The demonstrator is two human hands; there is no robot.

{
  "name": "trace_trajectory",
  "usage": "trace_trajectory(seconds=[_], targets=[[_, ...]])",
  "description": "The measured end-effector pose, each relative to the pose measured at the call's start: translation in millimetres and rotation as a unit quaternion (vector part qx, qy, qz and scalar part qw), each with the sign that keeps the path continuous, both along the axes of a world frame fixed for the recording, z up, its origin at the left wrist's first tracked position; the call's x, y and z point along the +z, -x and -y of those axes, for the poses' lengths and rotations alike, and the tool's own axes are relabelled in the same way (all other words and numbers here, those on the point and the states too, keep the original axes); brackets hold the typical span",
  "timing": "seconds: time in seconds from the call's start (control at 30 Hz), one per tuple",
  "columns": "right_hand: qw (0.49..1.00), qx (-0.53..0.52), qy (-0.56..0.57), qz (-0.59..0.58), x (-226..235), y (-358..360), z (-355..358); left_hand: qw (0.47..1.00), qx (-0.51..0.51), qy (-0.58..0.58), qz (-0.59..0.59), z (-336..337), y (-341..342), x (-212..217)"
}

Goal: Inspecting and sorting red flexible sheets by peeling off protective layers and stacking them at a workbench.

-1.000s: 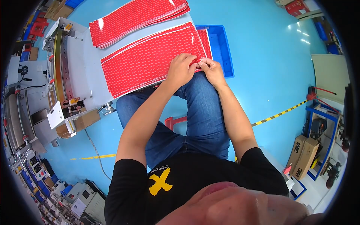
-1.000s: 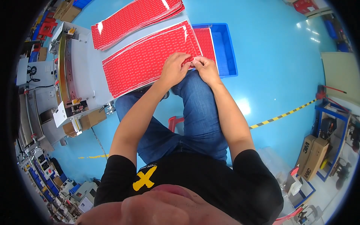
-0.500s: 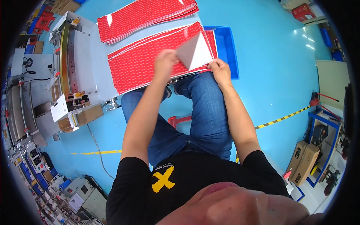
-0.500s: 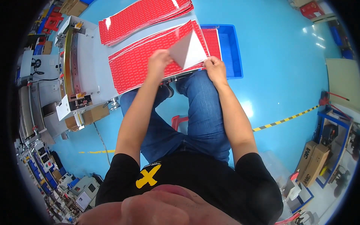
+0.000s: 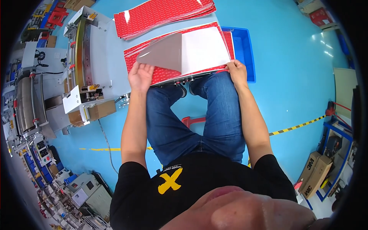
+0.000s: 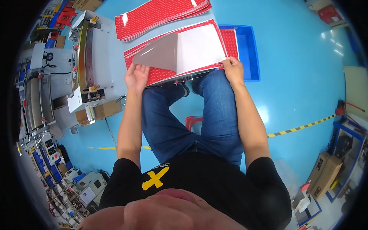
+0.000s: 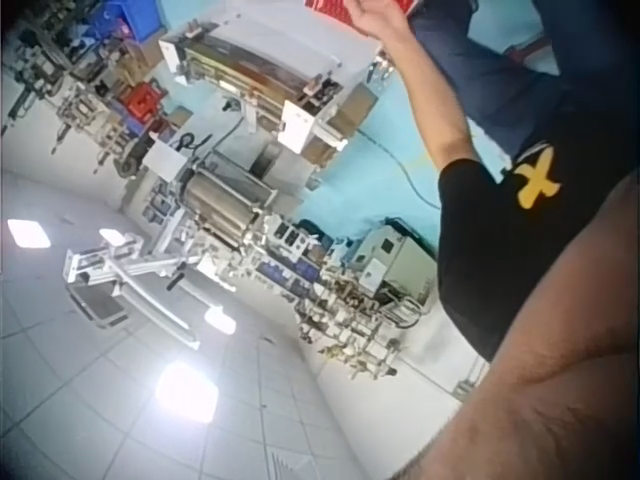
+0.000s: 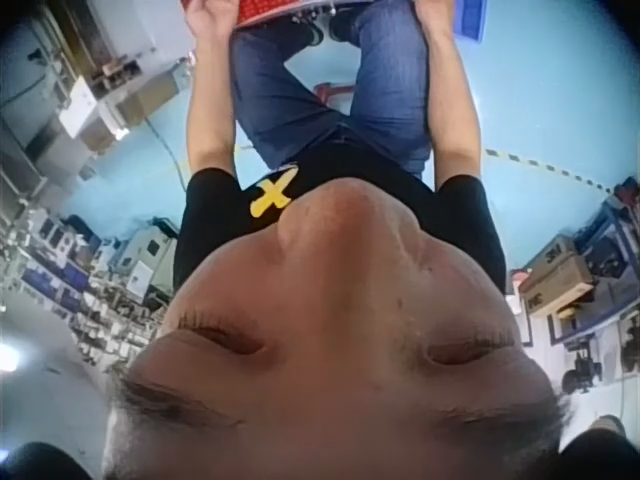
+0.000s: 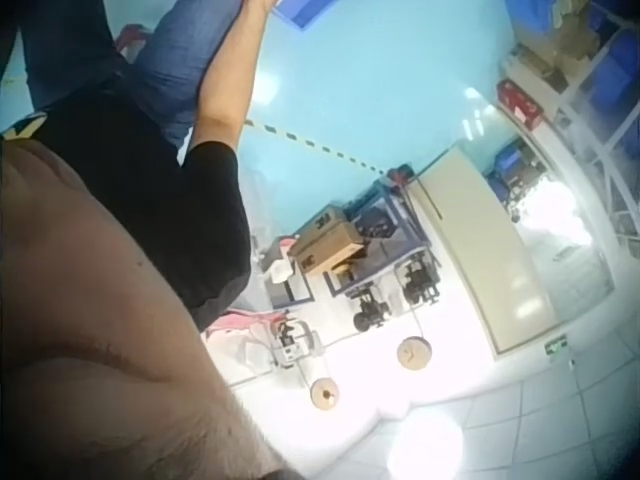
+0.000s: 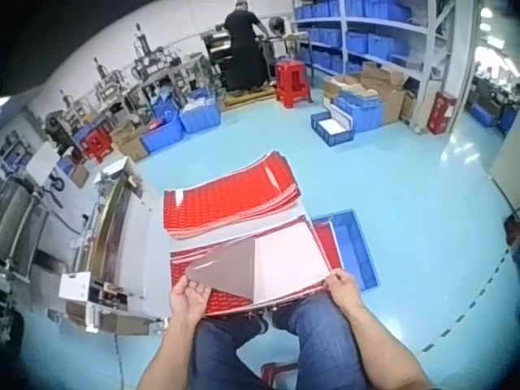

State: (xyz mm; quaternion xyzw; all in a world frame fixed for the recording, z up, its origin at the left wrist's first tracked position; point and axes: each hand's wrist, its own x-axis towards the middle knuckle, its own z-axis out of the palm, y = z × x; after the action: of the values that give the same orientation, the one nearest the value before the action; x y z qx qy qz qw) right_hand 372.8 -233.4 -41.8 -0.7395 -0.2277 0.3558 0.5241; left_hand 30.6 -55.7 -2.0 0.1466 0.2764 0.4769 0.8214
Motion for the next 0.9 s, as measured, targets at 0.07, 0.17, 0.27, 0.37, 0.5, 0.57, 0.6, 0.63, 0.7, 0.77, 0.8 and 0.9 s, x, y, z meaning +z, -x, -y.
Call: trace_trajectory(seconds=[0.07,0.17,0.27,0.37,0.5,0.57,0.6,0.63,0.7,0.77,0.8,0.9], targets=[[1.000,-0.001,0.001,0.001,0.4,0.6,0.7,0.996,-0.083,-0.024,0.006,18.3,-38.1,5.5],[1.000,-0.002,-0.004,-0.017,-1.0,0.5,2.8,0.977,-0.184,-0.092,-0.058,49.0,-108.8,11.6],[0.997,-0.017,-0.044,-0.064,-2.6,-1.2,10.2,0.869,-0.291,-0.295,-0.270,67.5,-148.0,17.1],[0.993,-0.077,-0.025,-0.086,1.9,-4.1,18.0,0.760,-0.266,-0.413,-0.424,67.2,-135.6,13.3],[0.955,0.063,-0.010,0.289,16.6,7.8,1.5,0.451,-0.090,-0.549,-0.698,31.3,-72.1,-7.7],[0.862,0.186,-0.094,0.462,21.2,21.5,-31.5,0.395,-0.077,-0.505,-0.763,12.1,-42.3,-17.5],[0.837,0.240,-0.073,0.486,21.1,33.7,-47.2,0.352,-0.085,-0.471,-0.805,5.3,-31.9,-22.3],[0.798,0.286,-0.015,0.531,21.3,41.9,-62.0,0.352,-0.077,-0.475,-0.803,-0.9,-24.5,-26.7],[0.745,0.327,0.010,0.582,19.5,48.3,-82.1,0.315,-0.151,-0.411,-0.842,-11.4,-9.5,-32.0],[0.729,0.326,0.145,0.583,16.4,43.4,-90.2,0.313,-0.136,-0.417,-0.842,-13.5,3.3,-35.8],[0.734,0.323,0.100,0.589,14.1,41.2,-92.2,0.315,-0.146,-0.410,-0.844,-13.1,7.8,-37.9],[0.745,0.287,0.185,0.574,8.5,37.9,-89.9,0.326,-0.126,-0.380,-0.856,-18.5,11.3,-40.4]])
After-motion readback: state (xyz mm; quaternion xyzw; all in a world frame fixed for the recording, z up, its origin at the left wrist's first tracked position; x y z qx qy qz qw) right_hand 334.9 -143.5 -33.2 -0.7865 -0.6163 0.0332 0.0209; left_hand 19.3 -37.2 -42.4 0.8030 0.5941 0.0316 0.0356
